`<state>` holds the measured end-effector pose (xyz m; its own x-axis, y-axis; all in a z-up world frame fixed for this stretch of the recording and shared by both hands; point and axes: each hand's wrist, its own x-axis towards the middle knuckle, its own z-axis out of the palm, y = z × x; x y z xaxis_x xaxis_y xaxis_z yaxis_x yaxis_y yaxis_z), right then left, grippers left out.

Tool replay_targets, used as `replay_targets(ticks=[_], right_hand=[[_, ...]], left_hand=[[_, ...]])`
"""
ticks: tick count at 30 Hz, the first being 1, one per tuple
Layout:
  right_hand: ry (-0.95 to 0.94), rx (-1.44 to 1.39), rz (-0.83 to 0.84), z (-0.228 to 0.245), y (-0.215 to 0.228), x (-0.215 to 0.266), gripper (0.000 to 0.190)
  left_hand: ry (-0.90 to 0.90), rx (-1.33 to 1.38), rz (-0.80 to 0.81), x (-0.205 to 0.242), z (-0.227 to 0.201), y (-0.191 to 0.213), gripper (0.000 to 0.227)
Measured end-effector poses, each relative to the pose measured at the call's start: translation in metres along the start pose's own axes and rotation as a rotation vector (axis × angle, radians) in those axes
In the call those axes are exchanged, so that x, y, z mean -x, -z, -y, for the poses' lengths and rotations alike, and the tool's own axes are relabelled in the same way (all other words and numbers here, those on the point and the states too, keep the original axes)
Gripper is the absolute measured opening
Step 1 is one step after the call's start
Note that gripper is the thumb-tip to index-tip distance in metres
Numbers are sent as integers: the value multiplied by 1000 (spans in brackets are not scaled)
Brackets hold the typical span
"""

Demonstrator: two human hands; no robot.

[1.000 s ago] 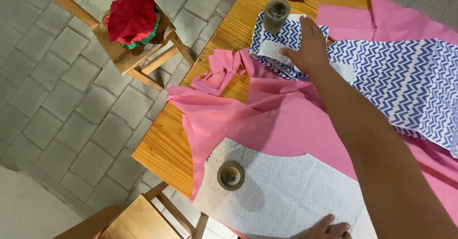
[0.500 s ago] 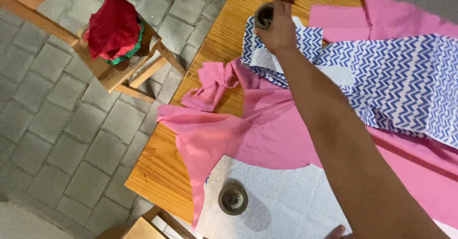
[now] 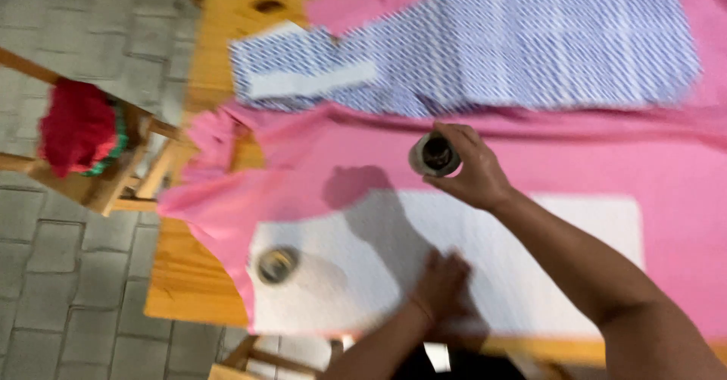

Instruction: The person places a white paper pattern onto a pink fabric laid out on a wooden table. Using a blue pen, they trace the outline of the pattern onto the fabric, carefully following the curves and edges of the template.

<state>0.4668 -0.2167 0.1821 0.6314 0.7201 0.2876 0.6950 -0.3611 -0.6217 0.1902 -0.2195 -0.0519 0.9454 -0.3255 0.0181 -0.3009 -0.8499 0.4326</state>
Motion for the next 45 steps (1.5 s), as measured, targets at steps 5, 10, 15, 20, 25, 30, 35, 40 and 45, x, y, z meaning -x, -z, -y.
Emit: replay_targets(ticks=[5, 10, 15, 20, 25, 30, 35, 40, 45], right_hand=[[-383, 109, -92, -44, 106, 197, 109], [-585, 177, -98, -105, 188, 354, 115], [-702, 69, -217, -125, 233, 429, 110], [-696, 57, -189, -131, 241, 442, 107], [-717, -6, -117, -134, 221, 439, 104], [-751, -32, -41, -129, 213, 436, 108], [-753, -13, -54, -129, 207, 436, 103], [-785, 32, -56, -128, 199, 436, 100], [-748, 131, -149, -142, 174, 448, 113]], left_hand=[[-41, -85, 200, 10, -8, 92, 127], [-95, -165, -19, 21, 10, 21, 138], [119, -390, 383, 6, -32, 71, 130], [217, -488, 513, -8, -55, 81, 133], [288, -451, 572, -16, -68, 88, 136], [303, -426, 567, -19, -72, 89, 135], [298, -412, 575, -18, -71, 92, 132], [279, -416, 586, -21, -78, 101, 131], [281, -373, 586, -25, -81, 108, 132]])
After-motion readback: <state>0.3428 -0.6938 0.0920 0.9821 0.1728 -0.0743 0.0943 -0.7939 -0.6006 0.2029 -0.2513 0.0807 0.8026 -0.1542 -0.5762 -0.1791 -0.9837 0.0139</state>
